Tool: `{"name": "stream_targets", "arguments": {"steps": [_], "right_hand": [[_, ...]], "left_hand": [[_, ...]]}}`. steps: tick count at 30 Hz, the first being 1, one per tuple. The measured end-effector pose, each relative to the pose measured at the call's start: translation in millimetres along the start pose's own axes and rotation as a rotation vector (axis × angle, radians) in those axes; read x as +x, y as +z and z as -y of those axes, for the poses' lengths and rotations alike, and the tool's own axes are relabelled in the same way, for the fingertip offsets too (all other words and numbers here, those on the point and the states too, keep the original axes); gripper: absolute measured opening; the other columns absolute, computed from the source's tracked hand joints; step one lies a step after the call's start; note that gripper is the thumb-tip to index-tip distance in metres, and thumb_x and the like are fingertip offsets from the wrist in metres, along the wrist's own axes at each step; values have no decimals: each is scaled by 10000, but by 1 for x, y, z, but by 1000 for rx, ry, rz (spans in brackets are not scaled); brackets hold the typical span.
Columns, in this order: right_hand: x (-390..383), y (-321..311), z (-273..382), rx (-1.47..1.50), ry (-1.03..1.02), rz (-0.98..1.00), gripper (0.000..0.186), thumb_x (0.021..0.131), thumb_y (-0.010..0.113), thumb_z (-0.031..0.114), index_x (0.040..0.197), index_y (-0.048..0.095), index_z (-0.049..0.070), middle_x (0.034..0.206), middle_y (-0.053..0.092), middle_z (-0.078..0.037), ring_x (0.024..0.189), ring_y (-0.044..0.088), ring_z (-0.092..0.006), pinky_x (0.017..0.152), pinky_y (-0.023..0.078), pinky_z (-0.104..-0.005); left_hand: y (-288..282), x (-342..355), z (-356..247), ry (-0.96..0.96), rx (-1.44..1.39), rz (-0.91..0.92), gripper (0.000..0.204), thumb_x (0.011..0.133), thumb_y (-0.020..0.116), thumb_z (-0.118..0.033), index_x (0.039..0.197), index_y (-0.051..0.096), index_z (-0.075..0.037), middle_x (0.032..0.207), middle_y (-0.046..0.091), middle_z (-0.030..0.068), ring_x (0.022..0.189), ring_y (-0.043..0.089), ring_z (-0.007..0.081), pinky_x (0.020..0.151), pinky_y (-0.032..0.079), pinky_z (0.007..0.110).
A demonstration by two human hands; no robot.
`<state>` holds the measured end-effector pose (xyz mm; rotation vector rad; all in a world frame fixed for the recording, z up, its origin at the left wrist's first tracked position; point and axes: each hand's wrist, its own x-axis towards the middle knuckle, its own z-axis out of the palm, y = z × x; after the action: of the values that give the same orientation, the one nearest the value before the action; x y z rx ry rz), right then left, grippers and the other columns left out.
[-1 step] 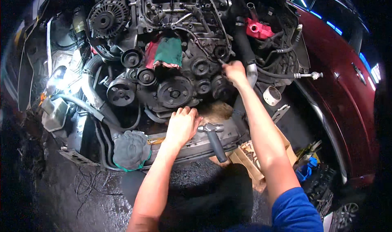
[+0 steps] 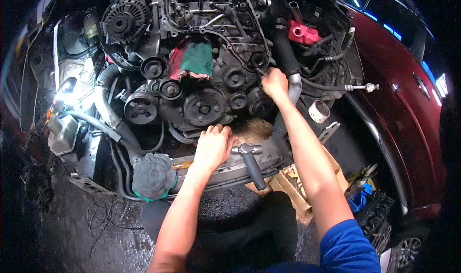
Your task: The person reaches into the engine compartment to handle various components, picking up small items from a cardboard box and placing them onto the engine block by hand.
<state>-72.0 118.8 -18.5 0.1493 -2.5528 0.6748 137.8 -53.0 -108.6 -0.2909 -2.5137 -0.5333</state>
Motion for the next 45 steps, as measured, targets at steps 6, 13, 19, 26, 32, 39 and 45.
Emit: {"name": "stream_targets", "arguments": {"steps": [6,13,19,26,32,39,45], "right_hand": [[26,3,-37,1357,668,600,217,990,414,201,1039,537,28,684,473,-35,444,265,-101,362,259,-267],[-2,6,12,-66,-32,62,234,877,614,208,938,655,-14,956,677,-247,927,653,-404,773,525,-460],[32,2,-39,1393,667,533,112,930,543,139,856,579,63,647,506,-41,489,359,-88,386,191,-269],[-8,0,17,61,-33,-17,280,844,686,260,1030,706,51,1058,675,-230,1014,636,-416,880,494,-467],[28,2,-36,1354,690,583,234,968,485,127,748,543,74,622,509,-25,478,364,-87,344,222,-263],[-7,-2,12,-184,-152,-50,281,898,636,268,866,684,-7,920,691,-246,831,692,-370,731,542,-462],[31,-3,-39,1419,739,664,212,987,485,165,873,623,53,592,493,-8,434,329,-84,363,243,-243]], "left_hand": [[3,7,-9,11,-39,18,280,888,640,-324,893,629,-45,899,613,130,927,597,326,819,481,439],[-2,-6,6,-26,5,39,280,890,638,-318,936,639,-42,925,616,136,948,598,321,819,487,437],[3,4,-6,10,-30,34,283,893,637,-319,946,643,-41,931,620,139,953,601,323,825,489,437],[-4,-7,9,-39,-9,81,295,898,628,-332,940,640,-40,932,624,140,955,601,326,836,488,441],[5,4,-5,17,-50,73,294,898,627,-334,944,635,-43,921,621,140,946,600,325,829,490,444],[0,-2,2,4,-29,73,282,887,636,-324,937,624,-46,914,619,144,938,605,325,821,496,442],[2,3,-6,37,-41,54,281,881,643,-318,939,622,-44,912,621,141,936,610,321,812,502,433]]}}
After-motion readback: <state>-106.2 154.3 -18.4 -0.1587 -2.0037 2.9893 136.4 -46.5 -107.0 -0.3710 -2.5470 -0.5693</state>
